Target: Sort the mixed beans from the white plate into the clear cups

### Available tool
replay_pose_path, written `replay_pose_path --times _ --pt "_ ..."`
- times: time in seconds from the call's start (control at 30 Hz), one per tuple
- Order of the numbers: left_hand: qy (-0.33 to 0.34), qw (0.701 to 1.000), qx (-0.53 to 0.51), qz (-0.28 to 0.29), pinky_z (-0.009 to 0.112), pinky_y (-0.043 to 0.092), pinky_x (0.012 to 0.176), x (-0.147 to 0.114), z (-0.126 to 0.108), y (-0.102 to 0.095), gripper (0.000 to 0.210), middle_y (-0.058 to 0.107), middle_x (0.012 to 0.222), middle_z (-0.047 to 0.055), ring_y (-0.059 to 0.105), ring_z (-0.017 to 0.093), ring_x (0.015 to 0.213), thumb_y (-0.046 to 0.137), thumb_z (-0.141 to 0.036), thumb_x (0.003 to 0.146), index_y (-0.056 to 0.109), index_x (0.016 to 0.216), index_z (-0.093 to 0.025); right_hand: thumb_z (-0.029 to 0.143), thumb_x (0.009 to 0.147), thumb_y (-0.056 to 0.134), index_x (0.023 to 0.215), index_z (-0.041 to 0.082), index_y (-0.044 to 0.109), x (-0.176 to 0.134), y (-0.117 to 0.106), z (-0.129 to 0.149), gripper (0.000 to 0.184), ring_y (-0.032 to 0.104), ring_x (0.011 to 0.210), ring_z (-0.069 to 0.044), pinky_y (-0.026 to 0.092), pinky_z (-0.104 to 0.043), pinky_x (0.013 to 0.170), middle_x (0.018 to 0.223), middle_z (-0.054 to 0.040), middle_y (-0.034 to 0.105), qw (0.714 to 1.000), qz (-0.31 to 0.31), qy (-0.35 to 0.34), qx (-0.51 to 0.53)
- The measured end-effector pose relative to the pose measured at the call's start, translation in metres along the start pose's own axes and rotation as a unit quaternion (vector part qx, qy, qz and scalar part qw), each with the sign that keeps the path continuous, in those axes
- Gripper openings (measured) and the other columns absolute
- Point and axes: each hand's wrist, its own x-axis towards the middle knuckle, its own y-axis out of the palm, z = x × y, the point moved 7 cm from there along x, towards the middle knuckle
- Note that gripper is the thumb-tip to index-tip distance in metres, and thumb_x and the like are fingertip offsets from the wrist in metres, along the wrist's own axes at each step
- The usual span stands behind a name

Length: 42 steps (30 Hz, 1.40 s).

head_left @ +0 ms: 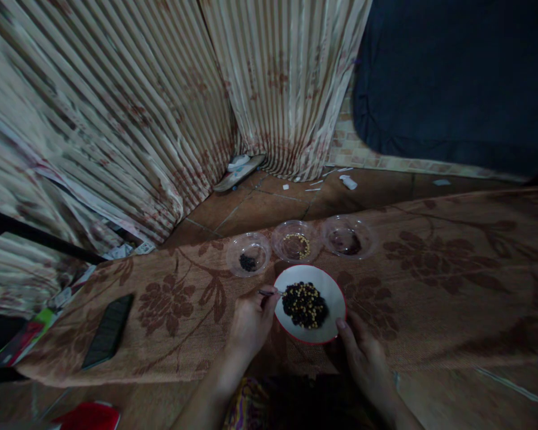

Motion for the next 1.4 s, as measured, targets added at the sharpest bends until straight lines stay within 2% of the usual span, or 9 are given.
replay_pose_path --times 0.43,0.63,0.77,0.87,0.97,1.07,1.2,1.33,1.4 --pt "-0.004 0.999 -0.035 -0.021 0.022 0.053 0.067 0.001 0.002 -0.003 0.017 0.075 0.083 0.002 0.070 0.015 0.072 0.058 -0.025 0.088 0.074 0.084 -0.019 0.053 0.092 0.045 0.119 0.017 0.060 0.000 0.002 -0.004 0.047 0.068 0.101 -0.024 0.054 -0.029 0.082 0.110 -0.0111 0.072 1.000 0.007 0.012 0.011" --pt "-0.019 0.997 -0.073 -0.018 0.022 0.053 0.061 0.007 -0.001 -0.005 0.020 0.074 0.083 0.003 0.067 0.015 0.067 0.060 -0.033 0.088 0.072 0.091 -0.017 0.050 0.092 0.046 0.118 0.018 0.062 0.000 0.001 0.000 0.044 0.068 0.104 -0.023 0.054 -0.028 0.085 0.112 -0.0104 0.072 1.000 -0.001 0.000 0.025" --pt "-0.025 0.993 -0.105 -0.039 0.021 0.050 0.053 0.037 -0.013 -0.009 0.021 0.073 0.076 0.001 0.065 0.013 0.057 0.061 -0.035 0.086 0.070 0.092 -0.017 0.052 0.090 0.047 0.114 0.019 0.065 0.001 -0.001 0.004 0.044 0.069 0.102 -0.024 0.055 -0.028 0.082 0.109 -0.0102 0.073 1.000 -0.016 -0.005 0.024" --pt "0.013 0.991 -0.116 -0.059 0.021 0.050 0.052 0.071 -0.023 -0.008 0.018 0.073 0.077 0.002 0.064 0.012 0.053 0.059 -0.030 0.085 0.070 0.090 -0.016 0.052 0.090 0.048 0.112 0.019 0.066 0.002 0.000 0.003 0.043 0.069 0.103 -0.024 0.055 -0.028 0.083 0.108 -0.0098 0.074 0.999 -0.016 -0.007 0.027" --pt "0.048 0.993 -0.079 -0.075 0.022 0.053 0.062 0.098 -0.026 -0.003 0.014 0.073 0.078 0.004 0.069 0.016 0.069 0.059 -0.025 0.084 0.070 0.083 -0.016 0.052 0.090 0.049 0.112 0.021 0.066 0.003 0.000 -0.005 0.042 0.069 0.102 -0.024 0.057 -0.026 0.078 0.108 -0.0093 0.074 0.999 -0.022 -0.002 0.026" --pt "0.051 0.995 -0.051 -0.070 0.024 0.054 0.064 0.108 -0.022 0.005 0.012 0.074 0.077 0.004 0.070 0.018 0.074 0.060 -0.020 0.083 0.071 0.080 -0.017 0.052 0.088 0.051 0.110 0.021 0.068 0.003 0.000 -0.011 0.042 0.071 0.098 -0.024 0.058 -0.025 0.071 0.107 -0.0090 0.074 0.999 -0.028 0.003 0.020" --pt "0.031 0.995 -0.080 -0.055 0.023 0.053 0.060 0.093 -0.017 0.005 0.014 0.074 0.078 0.004 0.069 0.016 0.069 0.058 -0.021 0.084 0.071 0.087 -0.016 0.054 0.089 0.048 0.114 0.020 0.066 0.002 0.000 -0.007 0.045 0.069 0.103 -0.024 0.057 -0.027 0.079 0.108 -0.0089 0.074 1.000 -0.018 0.006 0.021" --pt "-0.004 0.990 -0.137 -0.029 0.021 0.052 0.057 0.056 -0.014 -0.005 0.018 0.074 0.092 0.005 0.069 0.015 0.071 0.060 -0.028 0.085 0.069 0.095 -0.017 0.054 0.090 0.047 0.115 0.019 0.064 0.001 -0.001 -0.001 0.047 0.068 0.106 -0.025 0.055 -0.030 0.087 0.111 -0.0102 0.073 1.000 -0.015 0.002 0.016" --pt "-0.035 0.990 -0.138 -0.011 0.022 0.052 0.055 0.036 -0.012 -0.009 0.021 0.073 0.084 0.003 0.066 0.013 0.061 0.061 -0.032 0.085 0.067 0.098 -0.017 0.054 0.090 0.047 0.116 0.019 0.064 0.000 -0.002 0.001 0.047 0.068 0.105 -0.025 0.055 -0.031 0.087 0.112 -0.0105 0.072 1.000 -0.021 -0.004 0.015"
